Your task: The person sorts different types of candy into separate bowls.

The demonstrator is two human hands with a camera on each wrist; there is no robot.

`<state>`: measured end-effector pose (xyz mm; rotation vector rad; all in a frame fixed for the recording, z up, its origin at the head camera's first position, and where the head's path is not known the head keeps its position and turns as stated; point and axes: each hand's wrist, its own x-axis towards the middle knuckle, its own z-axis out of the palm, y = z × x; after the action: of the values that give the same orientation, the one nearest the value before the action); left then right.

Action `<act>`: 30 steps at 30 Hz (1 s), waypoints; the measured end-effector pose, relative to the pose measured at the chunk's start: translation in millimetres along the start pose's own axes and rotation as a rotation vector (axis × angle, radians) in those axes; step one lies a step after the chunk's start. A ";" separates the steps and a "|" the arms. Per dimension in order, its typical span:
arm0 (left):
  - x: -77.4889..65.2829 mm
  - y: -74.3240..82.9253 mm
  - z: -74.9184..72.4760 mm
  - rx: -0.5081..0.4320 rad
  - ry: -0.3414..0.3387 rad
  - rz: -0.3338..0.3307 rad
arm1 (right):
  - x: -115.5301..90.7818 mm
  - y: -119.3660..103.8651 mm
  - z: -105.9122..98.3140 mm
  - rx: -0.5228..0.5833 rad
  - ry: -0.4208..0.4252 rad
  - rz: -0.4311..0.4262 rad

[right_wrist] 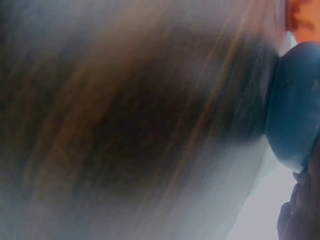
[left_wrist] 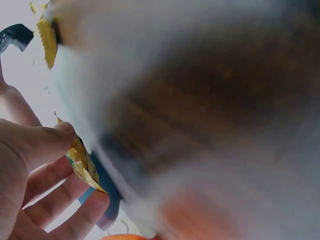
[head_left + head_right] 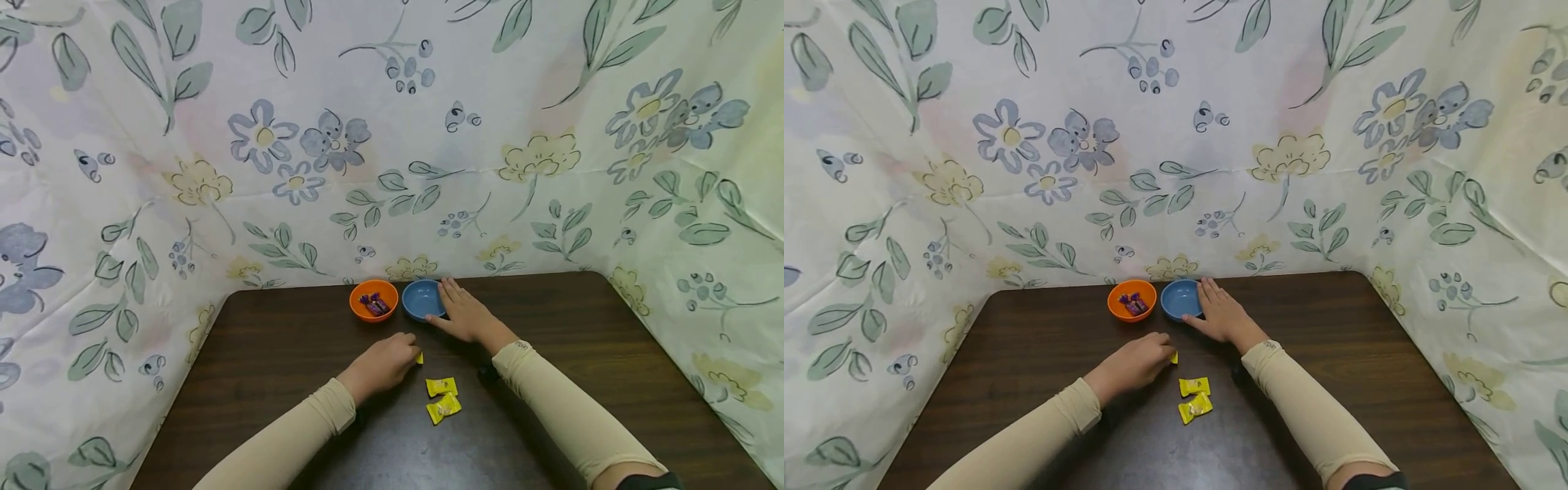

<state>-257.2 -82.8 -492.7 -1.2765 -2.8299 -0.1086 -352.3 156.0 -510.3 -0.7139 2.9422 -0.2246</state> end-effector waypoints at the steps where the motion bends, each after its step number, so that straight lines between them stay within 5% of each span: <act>1: 1.4 -2.1 -1.8 -0.005 0.006 -0.003 | -0.2 0.1 -0.3 0.007 0.004 -0.002; 12: 19.4 -32.6 -17.1 -0.152 0.165 -0.035 | -0.9 -0.7 0.0 0.004 0.002 -0.010; 30: 56.8 -45.9 -36.2 -0.268 0.172 -0.129 | -2.8 -2.0 -2.6 0.007 -0.007 -0.006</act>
<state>-329.1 -73.5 -455.4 -1.0607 -2.8144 -0.5892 -349.3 155.9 -507.2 -0.7217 2.9312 -0.2316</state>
